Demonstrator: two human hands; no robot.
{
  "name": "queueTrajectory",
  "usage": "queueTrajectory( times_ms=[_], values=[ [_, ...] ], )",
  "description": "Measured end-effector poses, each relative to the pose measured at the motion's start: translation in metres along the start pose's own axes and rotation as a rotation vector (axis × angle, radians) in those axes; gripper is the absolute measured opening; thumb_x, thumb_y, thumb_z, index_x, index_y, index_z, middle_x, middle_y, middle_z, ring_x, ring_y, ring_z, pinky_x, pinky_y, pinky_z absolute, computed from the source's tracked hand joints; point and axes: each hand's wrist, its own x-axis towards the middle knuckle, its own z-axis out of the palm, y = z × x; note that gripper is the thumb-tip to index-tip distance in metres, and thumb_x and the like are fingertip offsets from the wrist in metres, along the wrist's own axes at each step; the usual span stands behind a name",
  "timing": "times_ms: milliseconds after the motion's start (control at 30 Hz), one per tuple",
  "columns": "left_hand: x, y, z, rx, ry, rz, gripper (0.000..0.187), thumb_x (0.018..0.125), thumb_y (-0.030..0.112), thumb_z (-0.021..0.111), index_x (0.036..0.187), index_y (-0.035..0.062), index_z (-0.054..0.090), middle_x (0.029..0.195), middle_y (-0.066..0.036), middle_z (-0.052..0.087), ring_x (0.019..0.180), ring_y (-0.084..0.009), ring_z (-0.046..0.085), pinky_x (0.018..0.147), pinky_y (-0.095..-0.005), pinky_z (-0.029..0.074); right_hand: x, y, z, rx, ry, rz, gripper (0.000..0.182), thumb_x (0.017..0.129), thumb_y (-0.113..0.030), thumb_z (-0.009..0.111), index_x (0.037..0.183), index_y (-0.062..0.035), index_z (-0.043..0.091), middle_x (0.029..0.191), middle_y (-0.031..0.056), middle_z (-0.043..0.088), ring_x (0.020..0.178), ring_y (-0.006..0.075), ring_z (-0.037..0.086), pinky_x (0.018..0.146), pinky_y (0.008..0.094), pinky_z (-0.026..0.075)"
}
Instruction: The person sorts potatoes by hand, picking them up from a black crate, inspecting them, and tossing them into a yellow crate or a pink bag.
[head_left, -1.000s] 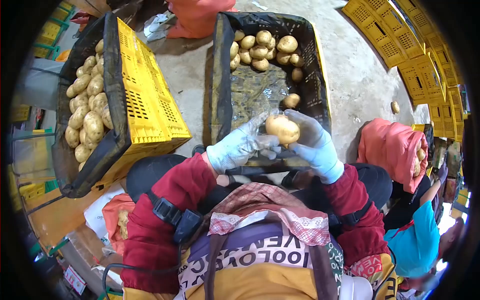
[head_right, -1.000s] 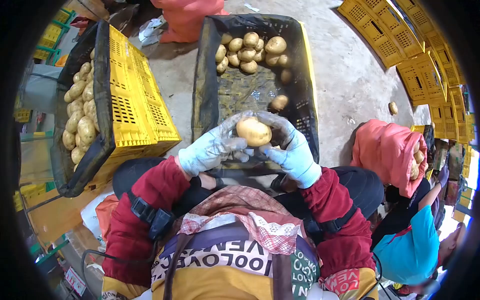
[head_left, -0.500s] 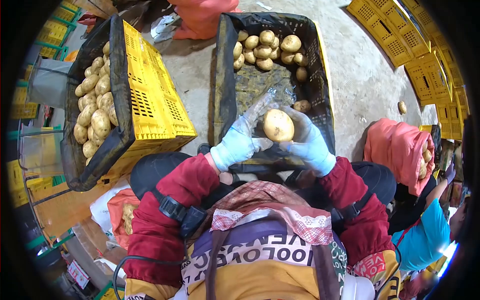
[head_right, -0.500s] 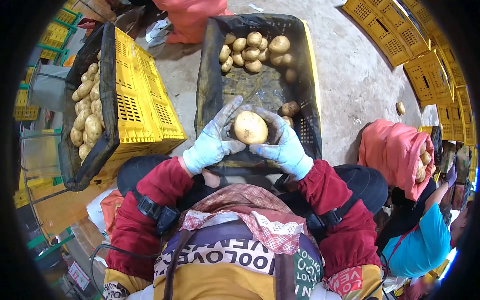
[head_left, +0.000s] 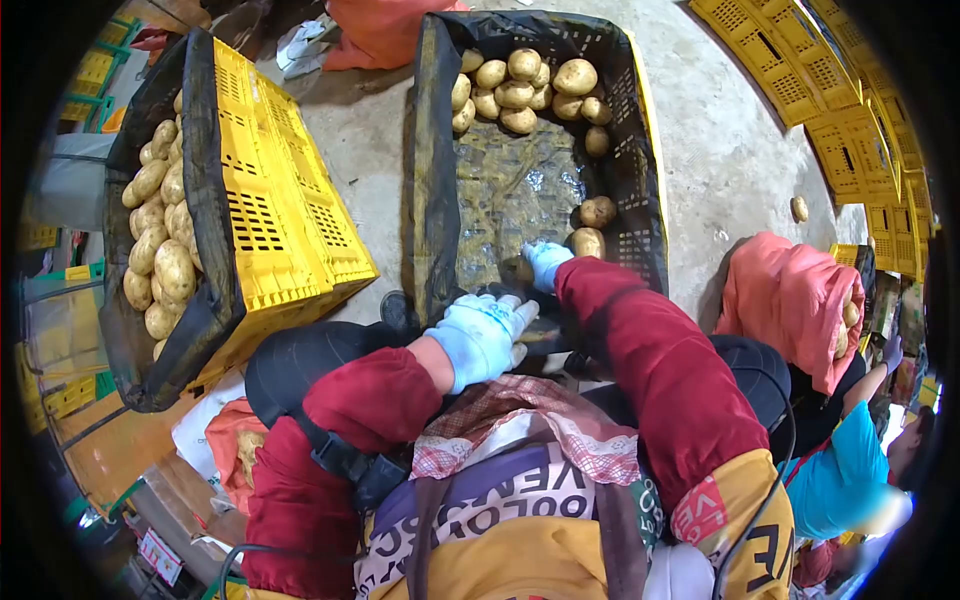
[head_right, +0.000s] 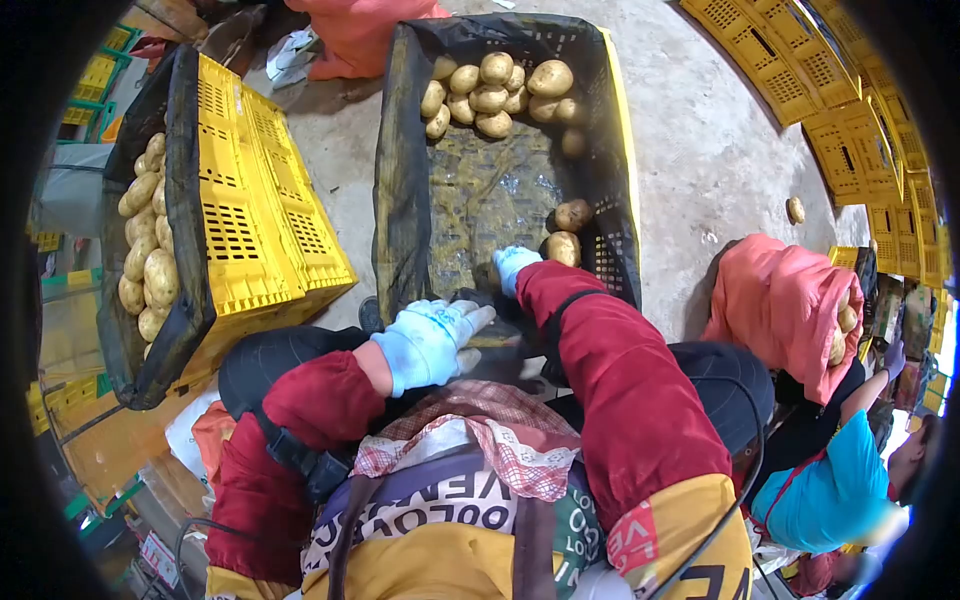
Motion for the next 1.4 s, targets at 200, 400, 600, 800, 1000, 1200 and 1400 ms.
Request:
queueTrajectory(
  times_ms=[200,400,600,800,1000,1200,1400],
  values=[
    [0.006,-0.006,-0.014,-0.018,0.028,0.004,0.055,0.082,0.028,0.057,0.13,0.0031,0.046,0.12,-0.016,0.054,0.105,-0.0322,0.056,0.088,-0.0411,0.044,0.017,0.012,-0.02,-0.032,-0.203,-0.131,0.039,0.077,-0.03,0.064,0.109,-0.0067,0.064,0.11,0.0181,0.063,0.104,0.034,0.06,0.088,0.0409,0.049],
    [0.018,-0.026,-0.013,-0.086,-0.058,-0.022,0.056,0.082,0.03,0.058,0.13,0.0033,0.046,0.12,-0.017,0.053,0.104,-0.0318,0.056,0.088,-0.0415,0.044,0.035,0.085,-0.055,-0.18,0.284,0.448,0.042,0.076,-0.029,0.067,0.113,-0.011,0.057,0.118,0.0101,0.055,0.112,0.0314,0.052,0.087,0.0445,0.047],
    [0.022,-0.036,-0.011,-0.163,-0.031,-0.015,0.055,0.083,0.031,0.057,0.13,0.0034,0.046,0.118,-0.017,0.054,0.103,-0.0325,0.056,0.087,-0.0417,0.044,0.053,0.09,-0.053,-0.175,0.103,0.616,0.056,0.074,-0.033,0.069,0.121,-0.0097,0.052,0.126,0.0131,0.052,0.118,0.0336,0.05,0.095,0.0441,0.045],
    [0.018,-0.032,-0.016,-0.164,0.015,0.011,0.056,0.083,0.03,0.057,0.129,0.0019,0.045,0.117,-0.019,0.055,0.104,-0.0337,0.055,0.088,-0.0426,0.044,0.049,0.109,-0.068,0.583,0.318,0.372,0.046,0.075,-0.029,0.069,0.11,-0.0016,0.056,0.108,0.0166,0.064,0.103,0.0297,0.061,0.089,0.04,0.049],
    [0.04,-0.031,0.007,-0.645,0.395,-0.151,0.07,0.083,0.021,0.066,0.139,-0.0022,0.031,0.133,-0.023,0.045,0.115,-0.0301,0.053,0.095,-0.0373,0.043,-0.078,0.03,-0.125,1.976,0.002,-0.195,0.043,0.095,-0.028,0.046,0.126,0.0013,0.048,0.119,0.0159,0.059,0.105,0.028,0.06,0.087,0.0394,0.051],
    [0.034,-0.012,-0.031,-1.687,0.229,0.092,0.065,0.078,-0.001,0.069,0.135,0.0019,0.04,0.116,-0.01,0.058,0.096,-0.0145,0.06,0.079,-0.026,0.051,-0.177,-0.012,-0.105,2.191,-0.048,-0.266,0.055,0.093,-0.04,0.051,0.133,-0.0033,0.041,0.127,0.0159,0.055,0.111,0.0288,0.058,0.088,0.0407,0.052],
    [0.013,0.005,-0.019,-1.576,0.28,0.134,0.071,0.076,-0.005,0.07,0.138,0.0028,0.036,0.133,-0.007,0.047,0.117,-0.0168,0.05,0.096,-0.029,0.044,-0.207,-0.03,-0.074,1.991,0.203,-0.299,0.06,0.09,-0.045,0.056,0.137,-0.011,0.039,0.128,0.0082,0.053,0.106,0.0206,0.058,0.079,0.0338,0.053]
  ],
)
